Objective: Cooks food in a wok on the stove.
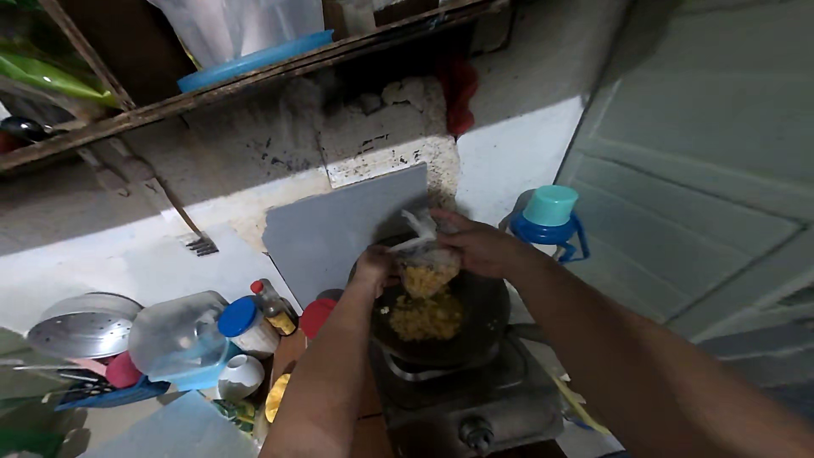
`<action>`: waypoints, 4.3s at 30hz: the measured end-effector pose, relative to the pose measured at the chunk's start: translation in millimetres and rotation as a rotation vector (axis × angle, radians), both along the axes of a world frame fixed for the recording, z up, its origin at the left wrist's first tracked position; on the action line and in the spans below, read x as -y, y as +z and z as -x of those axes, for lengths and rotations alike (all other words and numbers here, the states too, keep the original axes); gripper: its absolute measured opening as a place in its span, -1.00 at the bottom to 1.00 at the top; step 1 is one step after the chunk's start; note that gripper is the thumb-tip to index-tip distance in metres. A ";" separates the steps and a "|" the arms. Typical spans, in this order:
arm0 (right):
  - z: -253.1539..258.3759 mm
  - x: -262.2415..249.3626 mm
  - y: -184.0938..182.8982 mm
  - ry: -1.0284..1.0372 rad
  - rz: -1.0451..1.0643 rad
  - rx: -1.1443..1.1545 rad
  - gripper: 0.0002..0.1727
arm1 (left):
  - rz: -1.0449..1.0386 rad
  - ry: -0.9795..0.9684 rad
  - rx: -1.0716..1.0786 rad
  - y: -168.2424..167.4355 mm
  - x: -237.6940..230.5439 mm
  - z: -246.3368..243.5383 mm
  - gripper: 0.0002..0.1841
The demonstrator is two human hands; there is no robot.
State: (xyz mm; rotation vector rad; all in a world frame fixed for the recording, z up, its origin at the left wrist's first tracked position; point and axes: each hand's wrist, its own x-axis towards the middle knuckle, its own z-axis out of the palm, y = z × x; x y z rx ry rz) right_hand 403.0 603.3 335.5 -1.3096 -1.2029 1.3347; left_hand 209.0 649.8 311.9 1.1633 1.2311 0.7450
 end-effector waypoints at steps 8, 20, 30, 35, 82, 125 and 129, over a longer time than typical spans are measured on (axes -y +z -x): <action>7.4 1.7 1.5 0.124 0.161 0.351 -0.38 | -0.002 -0.002 0.101 6.1 3.2 -5.0 -0.69; 6.5 -9.0 -1.9 -0.030 0.113 -0.001 -0.62 | -0.170 -0.370 -0.199 12.4 -2.4 9.7 -0.70; 9.5 -12.5 -9.4 0.021 0.105 -0.018 -0.58 | -0.040 -0.356 -0.141 16.2 -0.7 -4.1 -0.55; 0.8 -10.3 -15.6 -0.034 0.156 0.082 -0.45 | -0.057 -0.285 0.012 15.7 -1.6 -2.2 -0.62; -62.0 226.5 -31.6 0.074 -0.550 0.814 -0.92 | -1.379 -0.562 -0.308 31.4 116.9 36.4 -0.45; 416.2 295.4 -172.4 1.522 -0.157 0.540 -0.65 | 0.574 0.855 -0.848 -172.5 547.0 433.2 -0.53; 439.6 308.2 -180.9 1.675 -0.146 0.518 -0.65 | 0.697 0.718 -0.868 -178.0 511.0 473.1 -0.57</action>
